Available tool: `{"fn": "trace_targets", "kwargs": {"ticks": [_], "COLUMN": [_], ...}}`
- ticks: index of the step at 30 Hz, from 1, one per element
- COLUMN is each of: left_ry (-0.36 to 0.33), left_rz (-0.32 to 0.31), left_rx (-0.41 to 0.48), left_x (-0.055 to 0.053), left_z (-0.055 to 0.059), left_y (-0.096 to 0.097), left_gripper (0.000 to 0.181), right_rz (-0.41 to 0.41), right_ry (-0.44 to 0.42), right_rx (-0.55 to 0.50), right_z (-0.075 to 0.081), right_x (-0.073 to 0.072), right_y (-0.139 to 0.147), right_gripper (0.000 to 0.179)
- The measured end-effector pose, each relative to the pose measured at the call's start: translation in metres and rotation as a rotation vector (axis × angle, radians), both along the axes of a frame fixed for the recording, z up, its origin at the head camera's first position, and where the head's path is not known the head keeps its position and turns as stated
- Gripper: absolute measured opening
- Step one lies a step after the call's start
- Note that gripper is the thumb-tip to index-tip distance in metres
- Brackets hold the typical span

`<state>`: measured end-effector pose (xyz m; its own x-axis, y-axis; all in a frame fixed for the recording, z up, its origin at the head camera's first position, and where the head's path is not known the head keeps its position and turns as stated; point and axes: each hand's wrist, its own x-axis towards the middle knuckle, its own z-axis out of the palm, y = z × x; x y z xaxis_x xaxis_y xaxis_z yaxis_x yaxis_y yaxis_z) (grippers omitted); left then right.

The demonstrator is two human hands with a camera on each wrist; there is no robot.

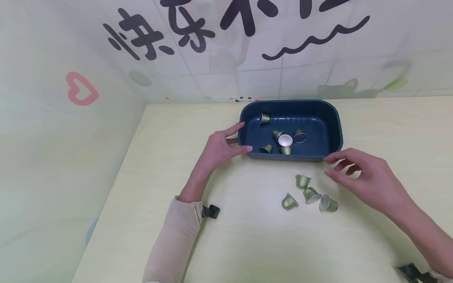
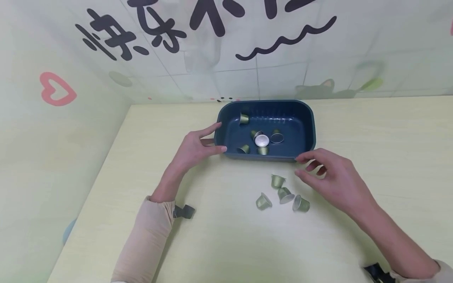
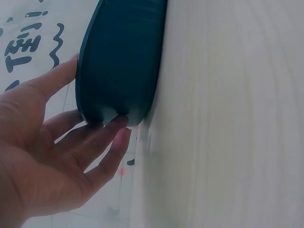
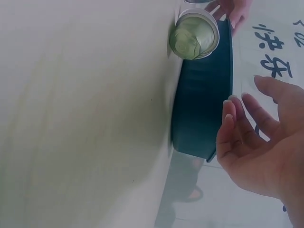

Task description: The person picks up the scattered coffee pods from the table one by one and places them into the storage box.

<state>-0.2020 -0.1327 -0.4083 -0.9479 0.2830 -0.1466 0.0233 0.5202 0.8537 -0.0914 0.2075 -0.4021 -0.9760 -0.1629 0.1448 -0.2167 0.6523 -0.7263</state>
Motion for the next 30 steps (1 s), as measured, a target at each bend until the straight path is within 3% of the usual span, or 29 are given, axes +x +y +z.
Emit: {"fn": "trace_targets", "kwargs": {"ticks": [8,15,26,30], "left_ry": [0.004,-0.012,0.01,0.006], "left_rz": [-0.003,0.023,0.009,0.011], "left_rx": [0.002,0.007,-0.007,-0.003], "left_x": [0.0,0.002,0.002,0.001], "left_z": [0.0,0.001,0.0,0.0], "left_y": [0.001,-0.001,-0.001,-0.001], "left_gripper": [0.076,0.075,0.075,0.074], "right_rz": [0.046,0.075,0.117,0.104], "right_ry": [-0.005,-0.044,-0.081,-0.142], "right_rx": [0.034,0.033,0.049,0.077], "right_z": [-0.006,-0.011,-0.02,-0.021], "right_x": [0.012,0.017,0.025,0.027], "right_y": [0.007,0.01,0.009,0.007], "right_gripper": [0.026,0.031,0.04,0.043]}}
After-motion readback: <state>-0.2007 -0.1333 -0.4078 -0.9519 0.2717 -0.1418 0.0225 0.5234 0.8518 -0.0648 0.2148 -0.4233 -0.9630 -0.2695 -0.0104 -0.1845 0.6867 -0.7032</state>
